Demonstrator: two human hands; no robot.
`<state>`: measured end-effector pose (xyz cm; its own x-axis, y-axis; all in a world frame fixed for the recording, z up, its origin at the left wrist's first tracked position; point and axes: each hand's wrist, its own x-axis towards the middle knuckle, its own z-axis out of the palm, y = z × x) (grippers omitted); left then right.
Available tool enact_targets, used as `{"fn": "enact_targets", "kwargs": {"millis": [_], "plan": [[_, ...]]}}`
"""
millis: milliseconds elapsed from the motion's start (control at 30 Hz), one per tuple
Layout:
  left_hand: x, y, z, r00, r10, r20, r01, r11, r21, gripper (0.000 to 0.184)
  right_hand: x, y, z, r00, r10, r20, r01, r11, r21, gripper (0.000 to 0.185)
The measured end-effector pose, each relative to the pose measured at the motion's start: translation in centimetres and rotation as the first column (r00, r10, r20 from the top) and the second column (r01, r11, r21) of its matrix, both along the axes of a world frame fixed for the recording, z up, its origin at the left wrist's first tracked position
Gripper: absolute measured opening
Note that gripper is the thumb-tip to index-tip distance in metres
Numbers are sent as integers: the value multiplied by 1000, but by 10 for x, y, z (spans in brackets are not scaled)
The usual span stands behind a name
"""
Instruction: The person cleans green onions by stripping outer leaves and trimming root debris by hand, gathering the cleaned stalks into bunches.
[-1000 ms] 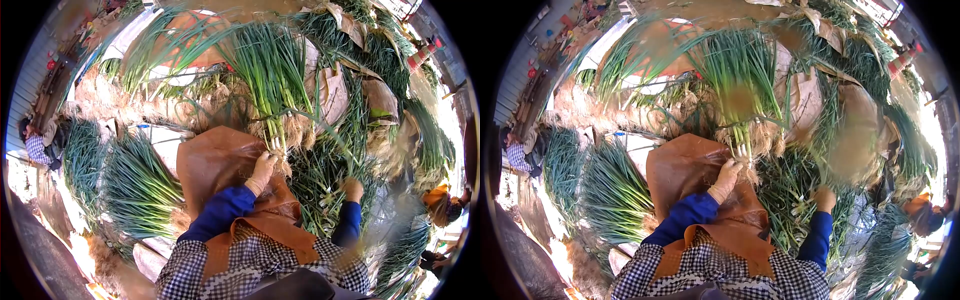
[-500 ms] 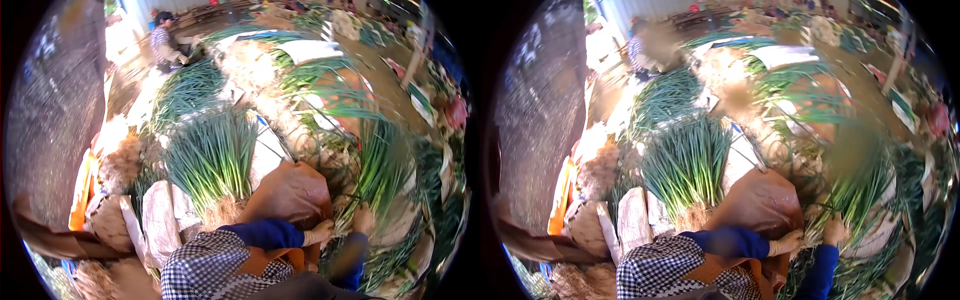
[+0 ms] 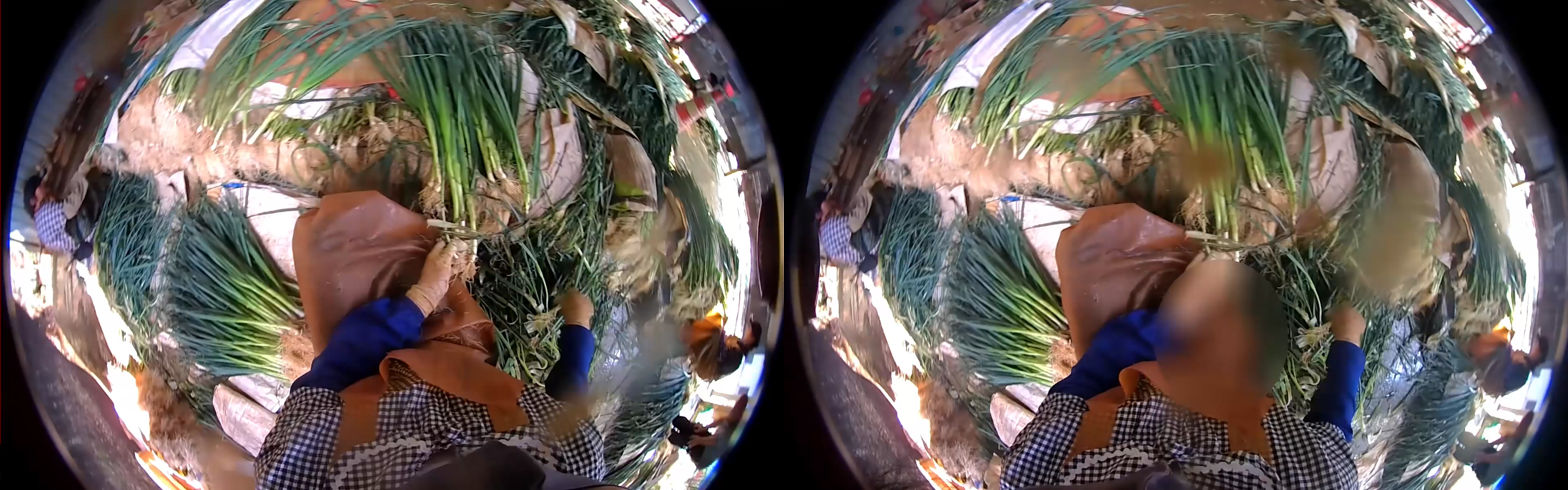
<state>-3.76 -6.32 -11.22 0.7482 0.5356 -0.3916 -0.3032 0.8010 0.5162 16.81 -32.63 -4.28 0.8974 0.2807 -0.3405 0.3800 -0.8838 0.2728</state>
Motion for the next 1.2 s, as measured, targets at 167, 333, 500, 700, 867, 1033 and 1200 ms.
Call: {"fn": "enact_targets", "kwargs": {"millis": [167,333,500,700,867,1033,1200], "plan": [[-3,-3,16,998,-54,-8,55,996,65,25,-80,131,-3,892,269,-364,213,461,862,47],[-28,12,77,999,-40,23,29,931,365,24,-44,198,-92,680,597,-425,436,136,889,20],[-47,77,164,970,244,17,-207,784,585,33,-59,192,-1,383,630,-675,917,-174,358,16],[-32,20,103,941,277,-195,10,553,833,80,-95,195,29,425,584,-691,852,-2,523,22],[-20,2,55,933,37,-358,231,702,674,34,-114,218,32,294,623,-725,764,303,569,30],[-27,-2,66,899,99,-427,256,672,695,18,-84,261,2,477,619,-623,721,129,680,39],[-27,6,50,855,84,-511,361,610,705,20,-80,252,13,938,199,-284,250,181,951,28]]}}
